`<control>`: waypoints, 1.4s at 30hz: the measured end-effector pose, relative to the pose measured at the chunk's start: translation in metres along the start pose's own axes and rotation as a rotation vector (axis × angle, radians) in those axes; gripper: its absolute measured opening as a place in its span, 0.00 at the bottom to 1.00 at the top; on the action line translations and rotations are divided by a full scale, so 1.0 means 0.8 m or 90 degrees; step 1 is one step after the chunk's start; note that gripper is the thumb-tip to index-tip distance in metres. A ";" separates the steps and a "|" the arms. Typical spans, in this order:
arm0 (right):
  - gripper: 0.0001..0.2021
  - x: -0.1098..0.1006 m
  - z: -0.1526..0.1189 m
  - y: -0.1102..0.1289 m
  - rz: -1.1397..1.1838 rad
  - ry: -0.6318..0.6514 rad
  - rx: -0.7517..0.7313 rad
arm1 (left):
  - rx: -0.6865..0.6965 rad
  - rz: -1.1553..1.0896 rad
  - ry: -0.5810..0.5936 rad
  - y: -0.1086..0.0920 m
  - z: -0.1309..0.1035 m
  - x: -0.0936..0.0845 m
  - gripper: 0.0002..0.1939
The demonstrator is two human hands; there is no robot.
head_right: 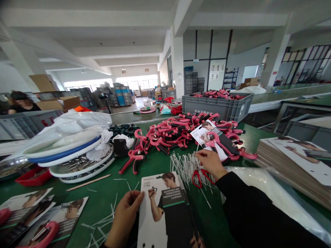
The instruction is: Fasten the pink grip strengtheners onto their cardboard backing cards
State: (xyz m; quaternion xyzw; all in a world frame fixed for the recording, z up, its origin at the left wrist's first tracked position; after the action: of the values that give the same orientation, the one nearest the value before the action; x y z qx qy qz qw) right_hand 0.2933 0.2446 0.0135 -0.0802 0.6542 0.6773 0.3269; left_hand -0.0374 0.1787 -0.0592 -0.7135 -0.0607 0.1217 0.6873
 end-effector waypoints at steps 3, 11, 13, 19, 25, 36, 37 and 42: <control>0.09 0.003 -0.019 0.001 0.100 0.004 0.007 | -0.041 -0.041 0.029 -0.004 -0.008 0.006 0.23; 0.18 0.019 -0.100 0.043 0.300 0.071 -0.040 | -0.021 0.010 0.112 -0.013 -0.025 0.024 0.35; 0.17 0.025 -0.125 0.049 0.304 0.084 -0.045 | -0.016 -0.012 0.116 -0.016 -0.029 0.025 0.29; 0.09 0.041 -0.206 0.045 0.231 0.060 -0.164 | -0.076 -0.111 0.157 -0.024 -0.049 0.037 0.25; 0.05 0.048 -0.243 0.048 0.219 0.036 -0.293 | -0.130 -0.148 0.273 -0.031 -0.070 0.051 0.37; 0.05 0.058 -0.239 0.051 0.235 0.031 -0.301 | -0.153 -0.233 0.274 -0.038 -0.083 0.056 0.25; 0.06 0.056 -0.239 0.052 0.233 0.018 -0.315 | -0.164 -0.251 0.278 -0.039 -0.086 0.057 0.26; 0.08 0.046 -0.250 0.072 0.100 -0.024 -0.514 | -0.249 -0.291 0.308 -0.042 -0.109 0.059 0.27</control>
State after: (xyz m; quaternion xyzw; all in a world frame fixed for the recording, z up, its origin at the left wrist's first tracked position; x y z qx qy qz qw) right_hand 0.1697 0.0731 0.0157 -0.1394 0.3340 0.9037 0.2288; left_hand 0.0332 0.1080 -0.0275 -0.8074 -0.0762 -0.2201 0.5420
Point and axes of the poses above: each hand's wrist, its own z-axis towards the middle knuckle, its own x-axis out of the palm, y = z × x, the point moved 7 cm from there along z, towards the middle knuckle, and after that the axes turned 7 degrees about -y, right-handed, at the moved point
